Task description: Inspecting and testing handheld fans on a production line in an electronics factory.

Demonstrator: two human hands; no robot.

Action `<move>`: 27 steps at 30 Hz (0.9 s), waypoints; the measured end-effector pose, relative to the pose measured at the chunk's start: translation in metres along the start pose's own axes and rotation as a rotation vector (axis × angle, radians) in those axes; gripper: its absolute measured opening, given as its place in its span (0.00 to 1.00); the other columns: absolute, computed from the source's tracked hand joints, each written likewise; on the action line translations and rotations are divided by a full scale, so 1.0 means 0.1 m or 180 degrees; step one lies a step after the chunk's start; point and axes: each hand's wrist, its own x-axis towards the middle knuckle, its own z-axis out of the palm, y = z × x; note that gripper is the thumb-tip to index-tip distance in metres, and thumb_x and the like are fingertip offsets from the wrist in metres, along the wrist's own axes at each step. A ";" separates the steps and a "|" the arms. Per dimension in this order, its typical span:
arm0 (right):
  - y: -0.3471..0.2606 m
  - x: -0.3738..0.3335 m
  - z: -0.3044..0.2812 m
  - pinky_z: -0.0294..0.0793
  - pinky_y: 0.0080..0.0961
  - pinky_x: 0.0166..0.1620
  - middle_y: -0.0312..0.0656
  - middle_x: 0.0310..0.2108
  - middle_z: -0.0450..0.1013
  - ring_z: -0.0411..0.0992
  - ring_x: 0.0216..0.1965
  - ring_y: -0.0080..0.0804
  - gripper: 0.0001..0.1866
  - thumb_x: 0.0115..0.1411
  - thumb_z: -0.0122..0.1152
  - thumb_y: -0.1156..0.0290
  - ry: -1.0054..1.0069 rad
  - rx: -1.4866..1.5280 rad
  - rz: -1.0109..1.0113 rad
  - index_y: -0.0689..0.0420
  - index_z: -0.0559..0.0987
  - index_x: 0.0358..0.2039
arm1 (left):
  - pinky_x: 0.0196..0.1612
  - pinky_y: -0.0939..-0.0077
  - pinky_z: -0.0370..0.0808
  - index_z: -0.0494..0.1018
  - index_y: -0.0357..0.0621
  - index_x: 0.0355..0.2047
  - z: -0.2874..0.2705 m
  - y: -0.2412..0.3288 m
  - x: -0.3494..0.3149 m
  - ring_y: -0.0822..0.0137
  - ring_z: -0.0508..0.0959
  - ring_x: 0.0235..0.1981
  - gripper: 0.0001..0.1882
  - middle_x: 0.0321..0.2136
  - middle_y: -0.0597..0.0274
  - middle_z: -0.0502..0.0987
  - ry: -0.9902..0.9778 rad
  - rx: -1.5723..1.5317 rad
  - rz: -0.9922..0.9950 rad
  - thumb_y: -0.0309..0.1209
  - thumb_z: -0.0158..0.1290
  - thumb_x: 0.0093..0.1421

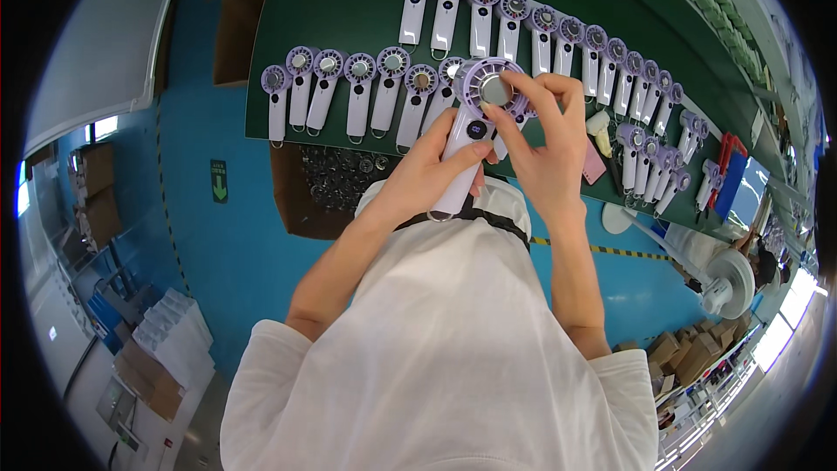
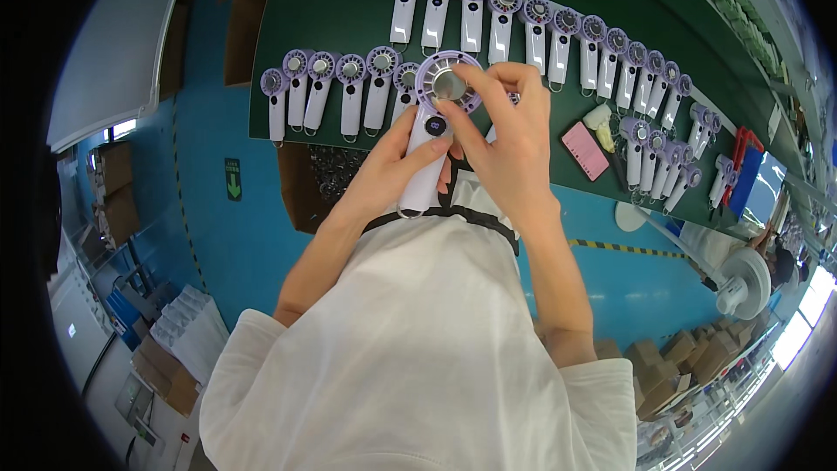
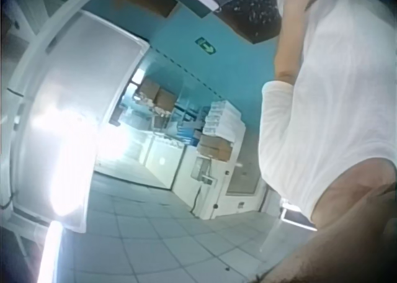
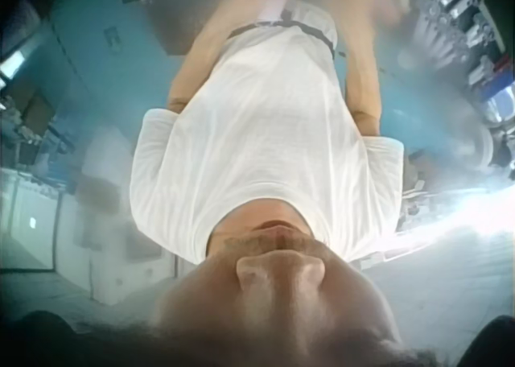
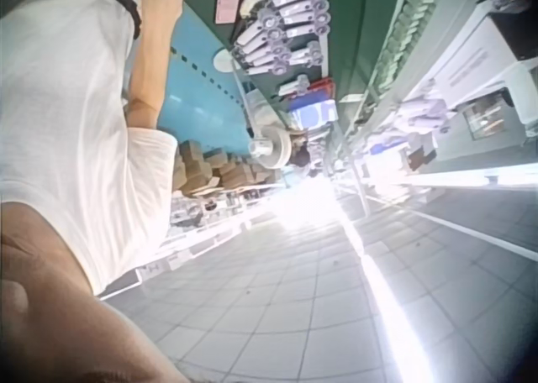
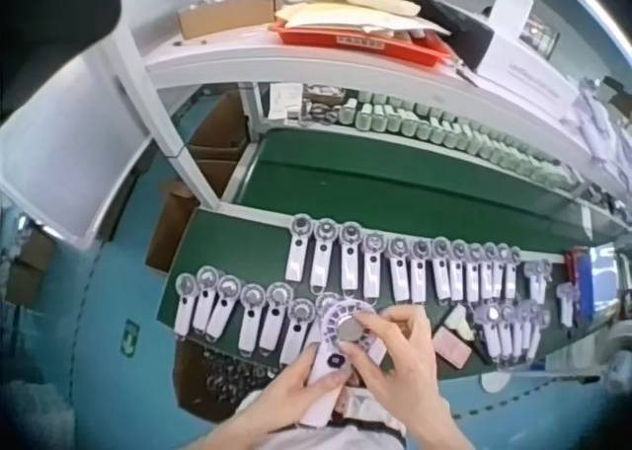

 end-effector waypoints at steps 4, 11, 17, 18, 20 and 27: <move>0.23 -0.10 -0.09 0.68 0.19 0.40 0.38 0.37 0.71 0.68 0.34 0.22 0.16 0.61 0.59 0.69 0.0686 0.0874 0.1623 0.61 0.74 0.48 | 0.30 0.75 0.76 0.61 0.39 0.50 -0.12 -0.06 0.04 0.73 0.76 0.27 0.17 0.35 0.59 0.75 0.0093 -0.0032 -0.0027 0.32 0.50 0.65; 1.89 -1.17 0.50 0.73 0.31 0.40 0.45 0.32 0.76 0.75 0.34 0.37 0.31 0.52 0.68 0.49 -0.0480 -0.0553 0.3046 0.64 0.76 0.42 | 0.23 0.78 0.72 0.66 0.40 0.46 -0.46 -0.15 0.18 0.75 0.73 0.21 0.18 0.25 0.64 0.73 0.1124 0.0290 -0.0111 0.33 0.56 0.60; 2.13 -1.35 1.04 0.73 0.45 0.45 0.58 0.38 0.75 0.75 0.41 0.55 0.36 0.44 0.70 0.43 -0.0343 -0.0769 0.3309 0.64 0.73 0.39 | 0.20 0.79 0.70 0.62 0.37 0.43 -1.02 -0.28 0.48 0.74 0.73 0.18 0.21 0.24 0.62 0.73 0.1668 0.0502 0.0384 0.33 0.60 0.58; 2.10 -1.31 1.07 0.73 0.46 0.44 0.58 0.38 0.75 0.75 0.41 0.57 0.35 0.45 0.69 0.43 -0.0404 -0.0924 0.3433 0.64 0.73 0.38 | 0.22 0.80 0.70 0.59 0.36 0.43 -1.14 -0.25 0.58 0.73 0.74 0.19 0.23 0.24 0.61 0.74 0.1746 0.0655 0.0460 0.33 0.61 0.57; 2.08 -1.28 1.09 0.73 0.48 0.43 0.59 0.37 0.75 0.74 0.40 0.59 0.32 0.48 0.66 0.45 -0.0439 -0.1192 0.3400 0.63 0.72 0.37 | 0.24 0.79 0.70 0.62 0.37 0.42 -1.38 -0.14 0.78 0.74 0.75 0.22 0.23 0.26 0.61 0.75 0.1863 0.0609 0.0555 0.35 0.62 0.56; 1.37 -0.52 0.68 0.72 0.43 0.36 0.53 0.29 0.76 0.76 0.33 0.53 0.26 0.51 0.67 0.50 -0.0357 -0.0686 0.2574 0.64 0.72 0.32 | 0.33 0.78 0.70 0.72 0.36 0.42 -2.20 0.47 1.46 0.74 0.75 0.30 0.24 0.31 0.63 0.77 0.2269 0.1065 0.0847 0.44 0.62 0.55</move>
